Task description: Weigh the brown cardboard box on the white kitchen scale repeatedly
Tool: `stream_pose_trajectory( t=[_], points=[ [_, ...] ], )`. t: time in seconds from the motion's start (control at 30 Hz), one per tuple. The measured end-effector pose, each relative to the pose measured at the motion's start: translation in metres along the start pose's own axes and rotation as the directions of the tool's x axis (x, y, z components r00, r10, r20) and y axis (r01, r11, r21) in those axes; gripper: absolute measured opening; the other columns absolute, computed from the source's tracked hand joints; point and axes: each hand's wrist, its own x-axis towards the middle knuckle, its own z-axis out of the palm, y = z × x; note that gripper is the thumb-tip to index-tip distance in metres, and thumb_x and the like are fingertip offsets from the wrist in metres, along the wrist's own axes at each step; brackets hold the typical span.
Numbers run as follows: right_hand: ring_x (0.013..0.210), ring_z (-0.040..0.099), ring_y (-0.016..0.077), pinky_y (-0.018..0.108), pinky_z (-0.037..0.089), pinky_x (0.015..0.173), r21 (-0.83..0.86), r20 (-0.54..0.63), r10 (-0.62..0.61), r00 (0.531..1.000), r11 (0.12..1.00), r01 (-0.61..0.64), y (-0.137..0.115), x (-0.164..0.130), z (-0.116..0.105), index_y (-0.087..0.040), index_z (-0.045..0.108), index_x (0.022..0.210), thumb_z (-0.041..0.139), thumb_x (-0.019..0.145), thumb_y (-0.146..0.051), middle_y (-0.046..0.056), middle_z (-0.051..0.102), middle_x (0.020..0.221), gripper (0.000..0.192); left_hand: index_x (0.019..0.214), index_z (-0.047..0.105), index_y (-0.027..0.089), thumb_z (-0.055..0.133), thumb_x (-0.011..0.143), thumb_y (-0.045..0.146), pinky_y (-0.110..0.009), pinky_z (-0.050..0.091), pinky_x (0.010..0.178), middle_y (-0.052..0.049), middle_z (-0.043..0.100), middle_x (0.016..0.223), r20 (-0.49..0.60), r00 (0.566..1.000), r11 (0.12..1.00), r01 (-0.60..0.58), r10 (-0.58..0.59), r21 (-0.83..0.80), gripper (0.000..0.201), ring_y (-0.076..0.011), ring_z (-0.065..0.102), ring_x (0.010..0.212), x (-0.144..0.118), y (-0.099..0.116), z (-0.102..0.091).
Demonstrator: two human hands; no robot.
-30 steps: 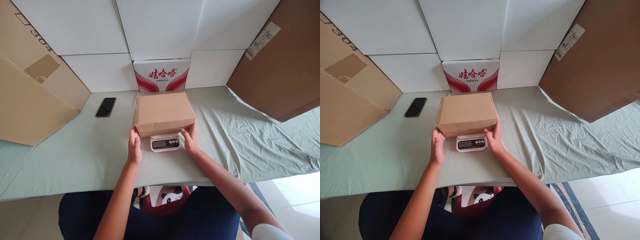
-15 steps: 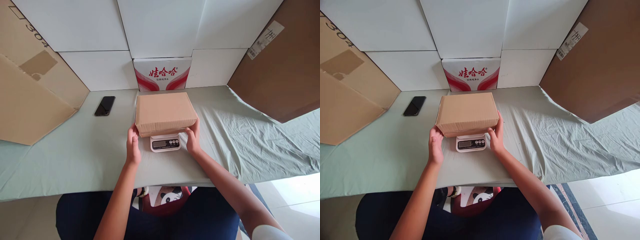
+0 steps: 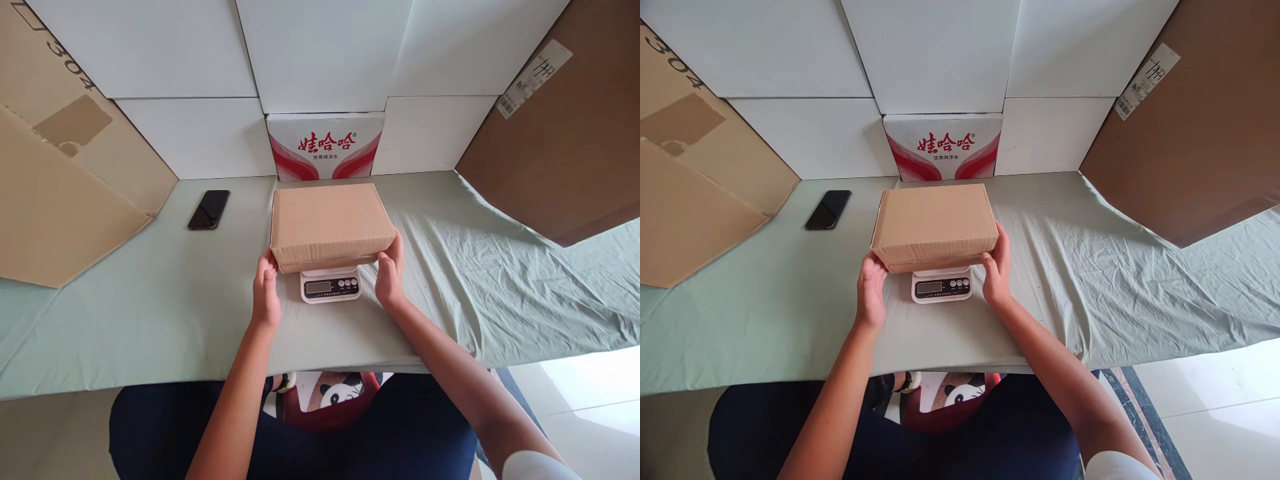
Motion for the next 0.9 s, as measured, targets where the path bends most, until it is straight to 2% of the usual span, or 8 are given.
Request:
stream_pose_trajectory(
  t=[0.23, 0.4, 0.67, 0.9],
  points=[
    [0.142, 0.048, 0.0351, 0.058, 0.044, 0.118, -0.007, -0.002, -0.029, 1.000, 1.000, 0.029, -0.008, 0.000, 0.002, -0.033, 0.050, 0.140, 0.050, 0.090, -0.056, 0.008, 0.056, 0.147, 0.054, 0.147, 0.056, 0.027, 0.043, 0.093, 0.078, -0.047, 0.043, 0.119, -0.014, 0.057, 0.154, -0.012, 1.000, 1.000, 0.006, -0.006, 0.003, 0.076, -0.0322, 0.051, 0.147, 0.000, 0.000, 0.001],
    [0.134, 0.053, 0.0349, 0.057, 0.047, 0.114, -0.008, 0.006, 0.010, 1.000, 1.000, -0.010, -0.008, -0.002, 0.002, -0.031, 0.053, 0.131, 0.052, 0.090, -0.059, 0.010, 0.060, 0.136, 0.050, 0.145, 0.056, 0.027, 0.042, 0.091, 0.081, -0.048, 0.045, 0.117, -0.015, 0.059, 0.152, -0.013, 1.000, 1.000, 0.001, -0.001, 0.013, 0.077, -0.0330, 0.054, 0.144, 0.001, 0.000, 0.001],
    [0.134, 0.052, 0.0344, 0.056, 0.049, 0.112, -0.038, 0.032, -0.006, 0.999, 0.999, 0.007, -0.008, -0.002, 0.003, -0.034, 0.046, 0.143, 0.049, 0.091, -0.057, 0.009, 0.057, 0.141, 0.057, 0.146, 0.056, 0.027, 0.042, 0.092, 0.079, -0.048, 0.043, 0.120, -0.015, 0.058, 0.153, -0.008, 1.000, 1.000, 0.002, -0.002, 0.009, 0.076, -0.0327, 0.050, 0.148, 0.001, 0.000, 0.001],
    [0.135, 0.052, 0.0346, 0.058, 0.047, 0.113, 0.010, 0.014, 0.029, 0.999, 1.000, -0.029, -0.010, -0.003, 0.004, -0.034, 0.048, 0.142, 0.054, 0.088, -0.053, 0.008, 0.057, 0.145, 0.057, 0.146, 0.056, 0.027, 0.044, 0.093, 0.077, -0.050, 0.041, 0.121, -0.015, 0.057, 0.153, -0.004, 1.000, 1.000, -0.002, 0.002, -0.007, 0.074, -0.0333, 0.050, 0.148, 0.000, -0.002, 0.001]
  ],
)
